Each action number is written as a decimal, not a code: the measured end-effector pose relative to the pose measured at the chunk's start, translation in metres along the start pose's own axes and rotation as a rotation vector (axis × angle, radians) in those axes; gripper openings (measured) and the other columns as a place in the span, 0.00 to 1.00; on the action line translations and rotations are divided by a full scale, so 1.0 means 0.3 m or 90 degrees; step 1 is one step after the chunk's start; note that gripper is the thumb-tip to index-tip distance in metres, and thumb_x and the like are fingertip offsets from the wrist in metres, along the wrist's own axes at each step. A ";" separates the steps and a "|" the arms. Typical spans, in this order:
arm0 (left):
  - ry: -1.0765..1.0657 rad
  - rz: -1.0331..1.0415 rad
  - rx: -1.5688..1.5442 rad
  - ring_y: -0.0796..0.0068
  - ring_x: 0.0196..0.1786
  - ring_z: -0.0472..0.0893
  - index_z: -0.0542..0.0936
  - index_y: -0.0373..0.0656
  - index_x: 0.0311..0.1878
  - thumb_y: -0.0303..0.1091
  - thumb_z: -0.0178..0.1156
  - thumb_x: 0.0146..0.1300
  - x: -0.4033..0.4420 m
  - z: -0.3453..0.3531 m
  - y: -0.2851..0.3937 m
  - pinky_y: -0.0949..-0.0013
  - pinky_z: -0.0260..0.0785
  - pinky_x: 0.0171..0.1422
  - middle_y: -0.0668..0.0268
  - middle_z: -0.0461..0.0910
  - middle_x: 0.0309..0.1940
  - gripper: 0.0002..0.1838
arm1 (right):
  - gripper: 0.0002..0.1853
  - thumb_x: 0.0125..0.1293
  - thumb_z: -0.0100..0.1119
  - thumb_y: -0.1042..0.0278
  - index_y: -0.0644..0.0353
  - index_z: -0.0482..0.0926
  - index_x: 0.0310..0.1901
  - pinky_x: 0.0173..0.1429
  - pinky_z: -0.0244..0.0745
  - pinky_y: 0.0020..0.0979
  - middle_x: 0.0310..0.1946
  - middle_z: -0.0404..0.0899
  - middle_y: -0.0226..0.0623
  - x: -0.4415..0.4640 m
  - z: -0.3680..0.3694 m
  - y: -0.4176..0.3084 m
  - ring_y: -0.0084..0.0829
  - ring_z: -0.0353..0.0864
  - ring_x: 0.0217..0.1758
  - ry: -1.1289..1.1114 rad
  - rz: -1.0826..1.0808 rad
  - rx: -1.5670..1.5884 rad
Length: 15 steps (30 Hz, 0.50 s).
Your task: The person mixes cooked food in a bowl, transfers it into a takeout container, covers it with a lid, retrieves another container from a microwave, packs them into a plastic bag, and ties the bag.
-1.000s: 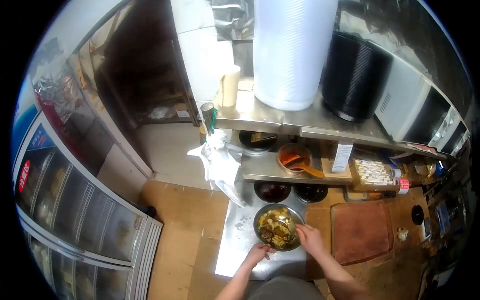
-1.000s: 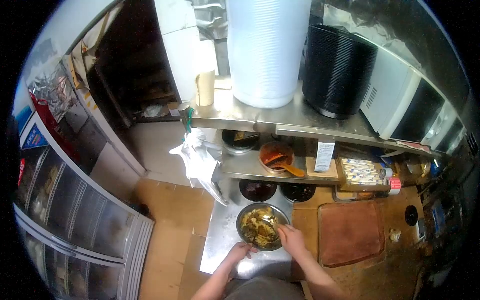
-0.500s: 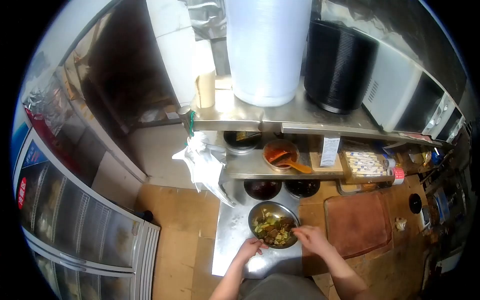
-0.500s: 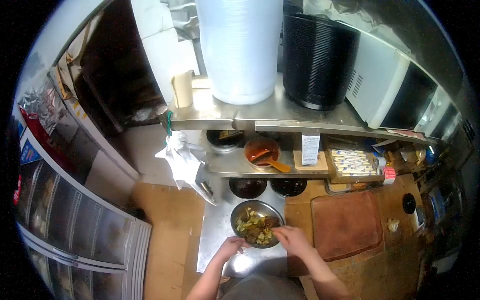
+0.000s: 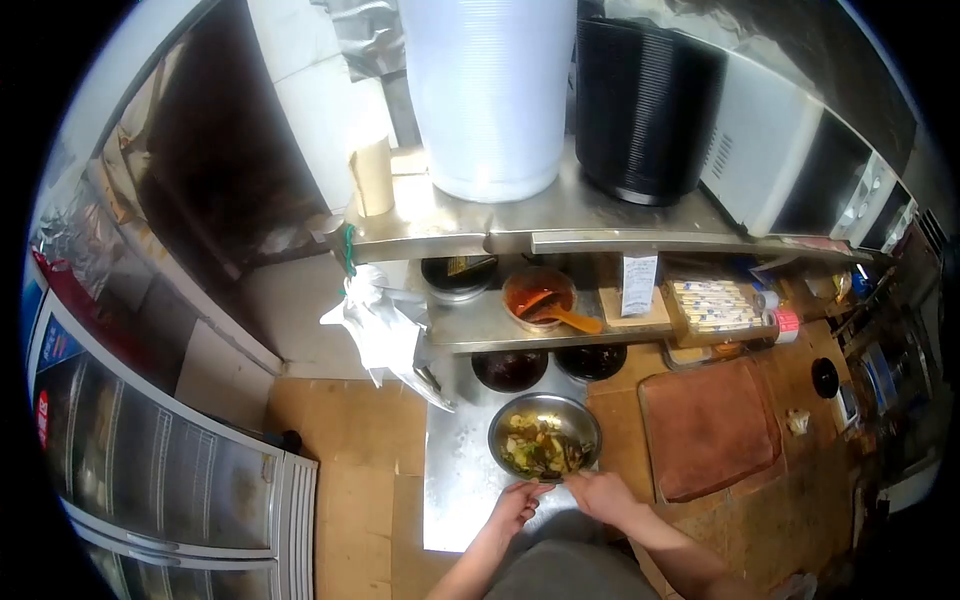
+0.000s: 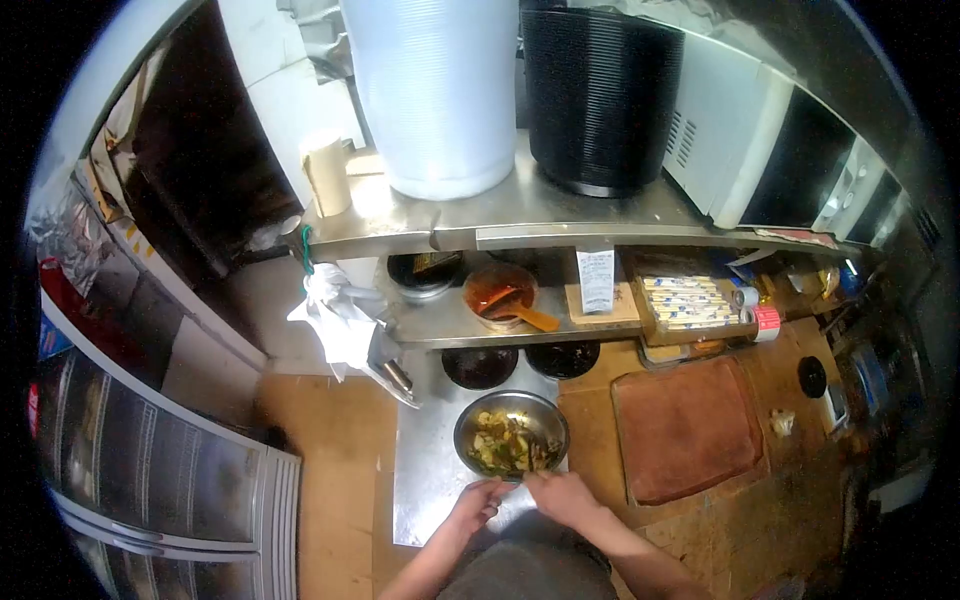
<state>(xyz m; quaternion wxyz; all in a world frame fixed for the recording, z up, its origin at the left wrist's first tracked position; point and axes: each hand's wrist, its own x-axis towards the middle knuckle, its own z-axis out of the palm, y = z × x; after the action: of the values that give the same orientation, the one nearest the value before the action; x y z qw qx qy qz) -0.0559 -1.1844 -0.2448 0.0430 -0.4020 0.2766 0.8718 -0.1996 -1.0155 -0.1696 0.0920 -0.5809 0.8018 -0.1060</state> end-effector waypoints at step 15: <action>0.019 0.014 0.160 0.88 0.24 0.63 0.77 0.38 0.52 0.36 0.52 0.77 -0.017 0.027 0.026 0.83 0.53 0.19 0.60 0.87 0.50 0.12 | 0.12 0.71 0.57 0.66 0.62 0.83 0.50 0.41 0.81 0.46 0.40 0.85 0.49 0.004 -0.058 -0.033 0.51 0.85 0.38 0.222 0.104 0.215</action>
<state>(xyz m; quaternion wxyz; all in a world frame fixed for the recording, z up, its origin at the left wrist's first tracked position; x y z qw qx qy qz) -0.0602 -1.1859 -0.2335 0.0792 -0.4036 0.3885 0.8246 -0.1957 -1.0186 -0.1501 0.0564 -0.4635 0.8209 -0.3288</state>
